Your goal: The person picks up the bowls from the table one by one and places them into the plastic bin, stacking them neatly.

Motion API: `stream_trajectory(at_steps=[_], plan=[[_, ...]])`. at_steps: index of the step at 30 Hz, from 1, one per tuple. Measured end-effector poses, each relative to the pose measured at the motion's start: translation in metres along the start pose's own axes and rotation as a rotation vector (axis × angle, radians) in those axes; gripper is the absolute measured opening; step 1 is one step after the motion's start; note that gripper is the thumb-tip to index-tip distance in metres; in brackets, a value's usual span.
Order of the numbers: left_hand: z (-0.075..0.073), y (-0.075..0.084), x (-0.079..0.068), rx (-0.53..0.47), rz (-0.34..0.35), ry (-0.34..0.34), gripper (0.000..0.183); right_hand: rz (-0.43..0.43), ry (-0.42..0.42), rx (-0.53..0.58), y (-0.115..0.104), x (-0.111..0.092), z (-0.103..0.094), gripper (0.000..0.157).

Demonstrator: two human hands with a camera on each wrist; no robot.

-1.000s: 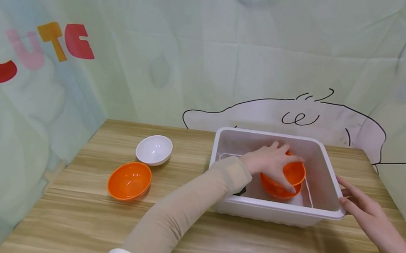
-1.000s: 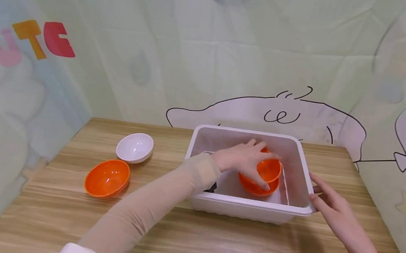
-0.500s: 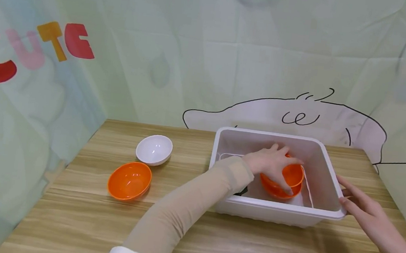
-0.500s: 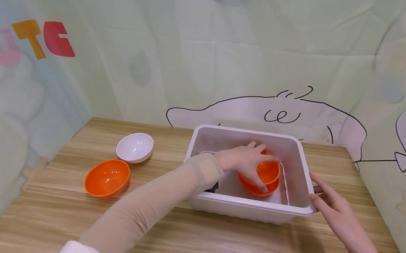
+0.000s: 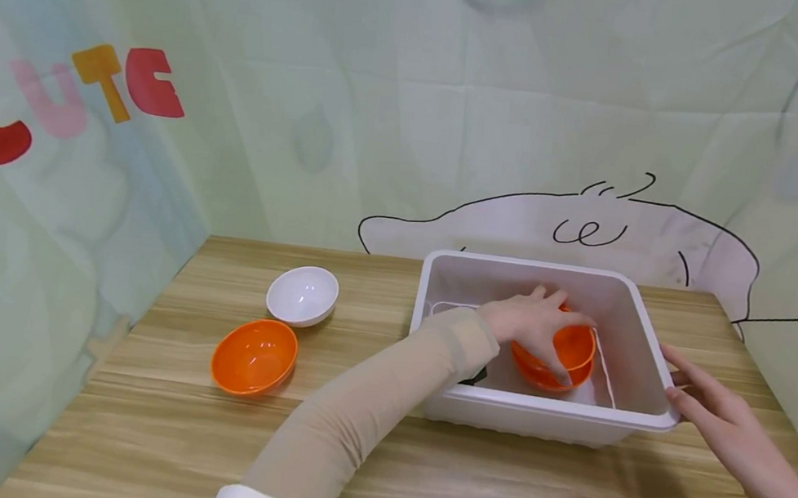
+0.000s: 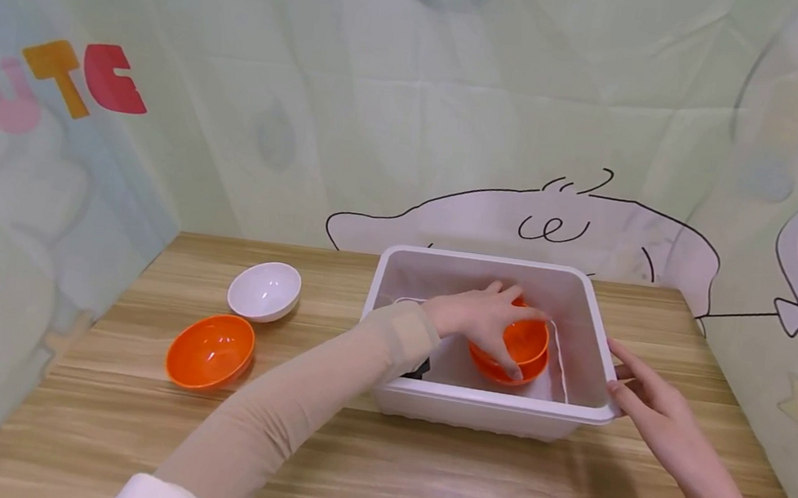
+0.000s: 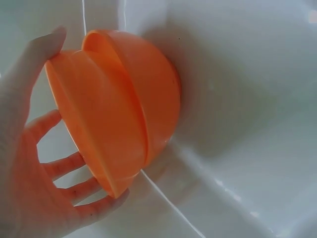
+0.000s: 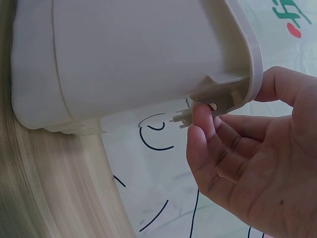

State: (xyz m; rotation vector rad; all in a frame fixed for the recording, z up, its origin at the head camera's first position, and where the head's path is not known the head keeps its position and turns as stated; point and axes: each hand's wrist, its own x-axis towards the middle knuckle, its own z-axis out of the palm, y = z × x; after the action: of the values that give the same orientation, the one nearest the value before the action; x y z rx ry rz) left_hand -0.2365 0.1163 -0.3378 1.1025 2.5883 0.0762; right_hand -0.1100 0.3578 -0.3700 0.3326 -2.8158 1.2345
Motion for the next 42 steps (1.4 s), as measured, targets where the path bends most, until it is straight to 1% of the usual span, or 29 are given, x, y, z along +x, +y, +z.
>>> stream_trajectory(at_steps=[2,9,14,18,25,32,37,42], plan=[[0.0,0.0,-0.0004,-0.004,0.003,-0.002,0.084,-0.002,-0.001,0.003,0.0001,0.0002,-0.0005,0.051],[0.0017,0.0004,-0.0004,-0.012,-0.019,-0.038,0.085,0.01,0.007,-0.008,-0.001,-0.0008,0.0001,0.051],[0.0042,-0.0007,0.0007,-0.002,-0.02,-0.053,0.085,-0.01,0.014,0.001,-0.0009,-0.0004,0.0005,0.051],[0.0052,-0.0018,0.0021,-0.003,-0.01,-0.058,0.085,-0.023,0.017,0.014,-0.0007,-0.0003,0.0,0.052],[0.0034,-0.003,0.0022,-0.017,0.01,-0.055,0.077,0.013,-0.002,-0.005,-0.0014,-0.0007,-0.0008,0.052],[0.0049,-0.0033,0.0039,-0.017,0.019,-0.061,0.076,-0.002,0.0,0.007,0.0001,-0.0015,-0.0001,0.051],[0.0054,-0.0038,0.0044,-0.018,0.015,-0.064,0.075,0.01,-0.004,-0.002,-0.0004,-0.001,-0.0008,0.051],[0.006,-0.0045,0.0049,-0.032,0.009,-0.085,0.076,0.006,-0.005,0.0,-0.0007,-0.0009,-0.0007,0.051]])
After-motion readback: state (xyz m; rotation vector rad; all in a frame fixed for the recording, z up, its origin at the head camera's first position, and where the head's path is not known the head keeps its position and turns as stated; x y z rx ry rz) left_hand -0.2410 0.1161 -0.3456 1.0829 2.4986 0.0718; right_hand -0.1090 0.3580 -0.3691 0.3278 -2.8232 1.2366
